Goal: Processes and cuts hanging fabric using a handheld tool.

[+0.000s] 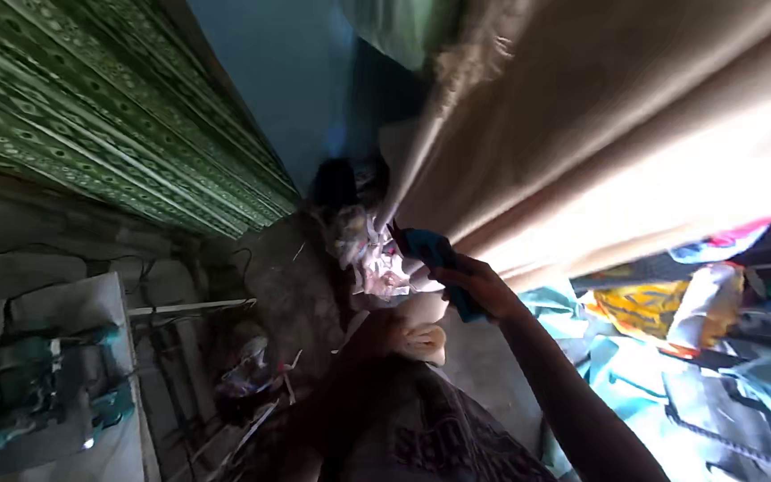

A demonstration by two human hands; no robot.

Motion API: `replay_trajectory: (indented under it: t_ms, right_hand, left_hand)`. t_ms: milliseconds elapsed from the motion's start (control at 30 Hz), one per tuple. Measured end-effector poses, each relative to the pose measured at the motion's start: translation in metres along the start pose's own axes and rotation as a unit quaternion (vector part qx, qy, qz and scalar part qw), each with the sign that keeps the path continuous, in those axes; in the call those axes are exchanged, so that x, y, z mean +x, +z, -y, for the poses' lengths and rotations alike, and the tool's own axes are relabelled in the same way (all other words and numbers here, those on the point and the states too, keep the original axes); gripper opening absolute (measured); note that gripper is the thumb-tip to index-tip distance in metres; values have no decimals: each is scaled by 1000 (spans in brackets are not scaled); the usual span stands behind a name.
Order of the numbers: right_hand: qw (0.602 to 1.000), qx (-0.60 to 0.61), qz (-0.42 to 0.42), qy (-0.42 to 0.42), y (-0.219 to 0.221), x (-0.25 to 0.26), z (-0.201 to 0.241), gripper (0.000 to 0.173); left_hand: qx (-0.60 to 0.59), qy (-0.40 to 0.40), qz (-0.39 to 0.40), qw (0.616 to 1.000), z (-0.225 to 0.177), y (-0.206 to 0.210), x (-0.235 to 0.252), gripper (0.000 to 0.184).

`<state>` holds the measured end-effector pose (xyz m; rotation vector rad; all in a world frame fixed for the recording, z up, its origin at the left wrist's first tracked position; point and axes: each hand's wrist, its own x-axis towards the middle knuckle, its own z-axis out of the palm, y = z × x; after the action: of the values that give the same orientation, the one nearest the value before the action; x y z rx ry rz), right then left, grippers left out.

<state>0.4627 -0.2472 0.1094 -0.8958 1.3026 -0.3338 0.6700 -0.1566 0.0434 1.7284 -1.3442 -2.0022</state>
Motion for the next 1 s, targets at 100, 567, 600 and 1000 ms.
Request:
replay_trajectory:
  t_ms: [100,567,600,1000]
  right_hand:
    - [997,24,-35,57,35,132,28,37]
    - [927,-203,-298,105,-26,311,18,66]
    - [920,-213,-296,140,-30,289,11,69]
    - [875,-194,-382,225,-32,227,-60,53]
  left_hand:
    - [-50,-24,-14,998,43,-59,26,42]
    - [-60,-274,-61,958,122,-244,93,50]
    - [-58,-271,-61,959,122,-248,103,51]
    - [-21,-256,-7,967,154,-255,200,53]
